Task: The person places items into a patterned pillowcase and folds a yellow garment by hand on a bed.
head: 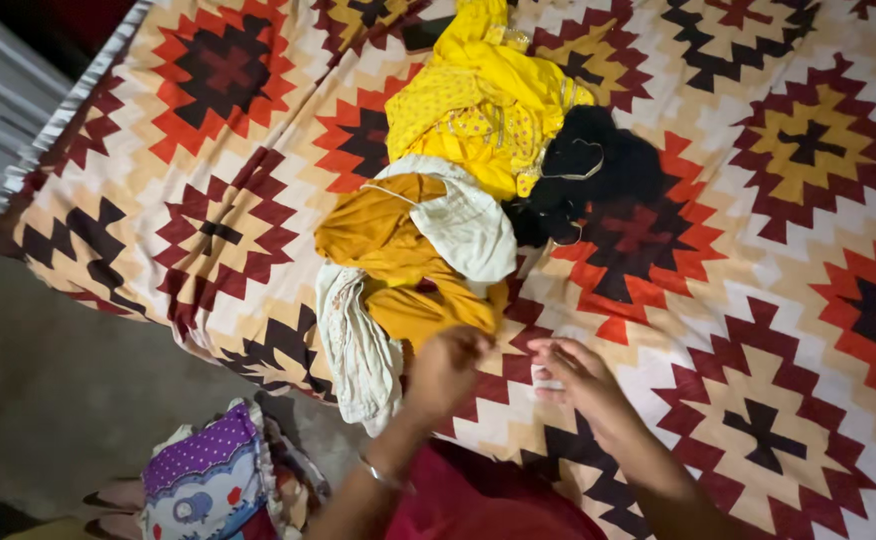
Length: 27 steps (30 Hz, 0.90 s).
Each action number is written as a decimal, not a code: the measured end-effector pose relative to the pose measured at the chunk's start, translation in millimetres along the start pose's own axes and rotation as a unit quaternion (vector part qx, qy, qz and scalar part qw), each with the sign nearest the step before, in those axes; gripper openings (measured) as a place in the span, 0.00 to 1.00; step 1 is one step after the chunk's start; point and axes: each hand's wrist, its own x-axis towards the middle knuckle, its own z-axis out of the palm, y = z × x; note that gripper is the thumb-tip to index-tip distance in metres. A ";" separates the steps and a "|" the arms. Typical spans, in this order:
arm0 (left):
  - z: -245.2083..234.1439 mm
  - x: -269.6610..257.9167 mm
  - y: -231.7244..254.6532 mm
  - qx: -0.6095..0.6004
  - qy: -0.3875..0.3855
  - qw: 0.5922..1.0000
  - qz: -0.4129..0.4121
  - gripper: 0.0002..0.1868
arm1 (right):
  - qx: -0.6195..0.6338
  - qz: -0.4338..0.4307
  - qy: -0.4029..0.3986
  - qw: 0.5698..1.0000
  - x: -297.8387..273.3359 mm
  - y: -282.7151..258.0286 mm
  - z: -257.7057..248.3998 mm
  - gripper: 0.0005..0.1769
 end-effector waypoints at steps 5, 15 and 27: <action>18.2 -43.6 112.9 -0.187 -0.043 0.981 -0.034 0.12 | 0.254 0.102 -0.070 0.959 24.5 10.2 -10.1 0.22; 31.7 -84.2 117.9 -0.293 -0.222 0.925 -0.094 0.07 | 0.051 -0.084 -0.238 0.966 36.0 0.8 -52.6 0.23; 3.6 20.6 68.9 -0.674 -0.006 0.690 -0.264 0.30 | -0.240 -0.297 -0.497 0.779 -48.3 -101.9 -19.8 0.14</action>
